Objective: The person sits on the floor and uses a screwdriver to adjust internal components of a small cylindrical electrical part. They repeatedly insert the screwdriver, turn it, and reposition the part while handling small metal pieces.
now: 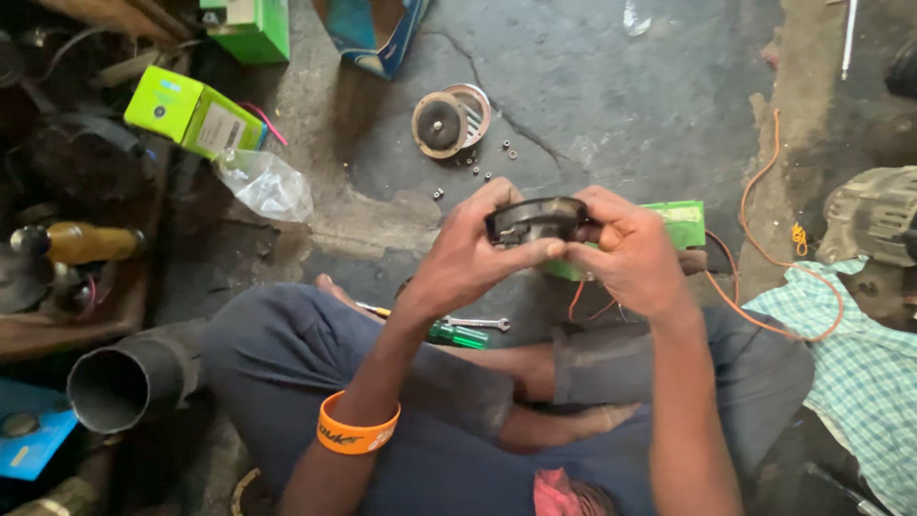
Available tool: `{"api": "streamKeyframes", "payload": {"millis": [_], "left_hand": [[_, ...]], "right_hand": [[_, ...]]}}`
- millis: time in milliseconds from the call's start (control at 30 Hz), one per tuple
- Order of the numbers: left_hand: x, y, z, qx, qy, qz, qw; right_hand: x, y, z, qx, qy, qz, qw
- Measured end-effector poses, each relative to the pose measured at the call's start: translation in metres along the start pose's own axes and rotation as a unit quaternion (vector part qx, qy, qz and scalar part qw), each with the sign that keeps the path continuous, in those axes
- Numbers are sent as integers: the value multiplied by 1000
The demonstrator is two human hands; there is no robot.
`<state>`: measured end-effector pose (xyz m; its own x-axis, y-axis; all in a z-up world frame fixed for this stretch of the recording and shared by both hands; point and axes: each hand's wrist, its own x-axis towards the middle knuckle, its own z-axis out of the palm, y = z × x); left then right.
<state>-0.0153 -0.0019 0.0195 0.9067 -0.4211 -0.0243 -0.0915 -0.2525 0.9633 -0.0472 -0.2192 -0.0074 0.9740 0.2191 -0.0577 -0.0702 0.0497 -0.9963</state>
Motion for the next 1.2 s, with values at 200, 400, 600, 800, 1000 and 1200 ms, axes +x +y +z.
{"api": "streamKeyframes", "payload": {"millis": [200,400,600,800,1000,1200], "left_hand": [[-6,-6,-12,-110,39,-59,991],[5,-30,-47,-347,109,17,931],[11,-48,-49,-522,93,0,848],[7,-47,-49,-564,68,-18,823],[15,-57,-43,-551,112,-43,826],[26,-68,-34,-489,218,-18,844]], "right_hand": [[6,2,26,62,60,-15,996],[-5,26,70,-257,-74,64,962],[-35,95,149,-517,-166,-17,840],[-38,120,150,-534,-164,-99,823],[-35,83,126,-479,-201,26,854],[-32,7,71,-387,-156,80,905]]}}
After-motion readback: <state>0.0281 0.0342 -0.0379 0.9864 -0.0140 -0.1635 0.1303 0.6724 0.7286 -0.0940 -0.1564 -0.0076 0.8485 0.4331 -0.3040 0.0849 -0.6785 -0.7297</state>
